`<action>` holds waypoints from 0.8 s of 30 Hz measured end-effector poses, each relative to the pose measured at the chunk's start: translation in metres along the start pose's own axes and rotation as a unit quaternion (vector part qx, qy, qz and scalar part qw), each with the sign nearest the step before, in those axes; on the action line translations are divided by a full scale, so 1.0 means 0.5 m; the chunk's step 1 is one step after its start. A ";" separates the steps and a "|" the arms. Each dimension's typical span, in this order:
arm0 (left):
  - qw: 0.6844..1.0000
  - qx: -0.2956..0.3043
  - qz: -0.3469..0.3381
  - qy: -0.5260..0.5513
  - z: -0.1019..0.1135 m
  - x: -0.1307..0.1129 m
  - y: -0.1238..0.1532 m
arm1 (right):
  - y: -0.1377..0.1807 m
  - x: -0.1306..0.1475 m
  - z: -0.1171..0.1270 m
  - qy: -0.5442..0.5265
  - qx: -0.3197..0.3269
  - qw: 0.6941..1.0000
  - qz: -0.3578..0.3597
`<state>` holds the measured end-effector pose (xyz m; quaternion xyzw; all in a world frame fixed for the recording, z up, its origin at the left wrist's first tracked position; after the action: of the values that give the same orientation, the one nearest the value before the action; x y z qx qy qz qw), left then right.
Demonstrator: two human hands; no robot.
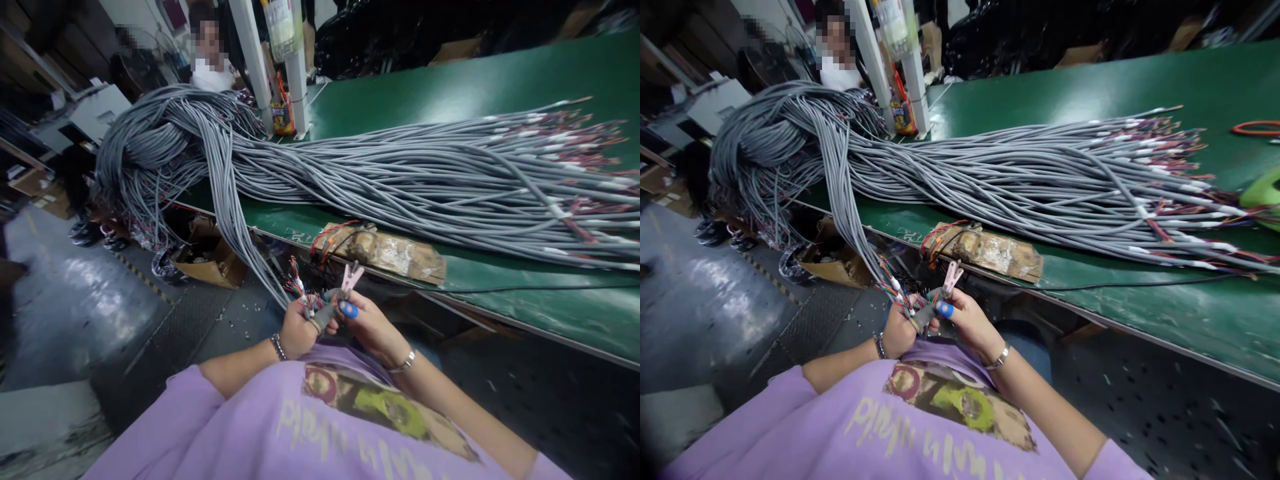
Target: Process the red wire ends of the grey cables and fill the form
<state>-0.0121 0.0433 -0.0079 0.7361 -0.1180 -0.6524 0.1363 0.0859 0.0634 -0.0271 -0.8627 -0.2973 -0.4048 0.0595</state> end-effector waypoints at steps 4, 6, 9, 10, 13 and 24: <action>1.000 0.008 0.000 -0.001 -0.002 0.001 0.000 | 0.004 0.007 0.007 0.059 -0.029 0.998 -0.004; 1.000 0.010 0.001 -0.004 -0.001 0.003 -0.001 | 0.006 0.013 0.012 0.084 -0.046 0.995 -0.004; 0.999 0.027 0.012 -0.022 0.000 0.004 -0.005 | 0.011 0.025 0.016 0.128 -0.059 0.990 0.002; 0.998 0.042 0.019 -0.031 -0.001 0.004 -0.006 | 0.013 0.028 0.016 0.142 -0.058 0.988 0.004; 0.991 0.102 0.064 -0.060 -0.008 0.013 -0.008 | 0.017 0.034 0.013 0.171 -0.049 0.984 0.005; 0.995 0.067 0.038 -0.055 -0.003 0.018 -0.009 | 0.029 0.026 0.026 0.194 -0.129 0.972 -0.009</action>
<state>-0.0096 0.0442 -0.0178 0.7013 -0.1969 -0.6771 0.1045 0.1090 0.0622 -0.0246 -0.7652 -0.2333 -0.6000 0.0005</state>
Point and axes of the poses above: each hand's wrist, its own y-axis away from the middle knuckle, its own z-axis out of the back of the hand, x = y × z, the point moved 6 cm from there along -y, towards the middle knuckle
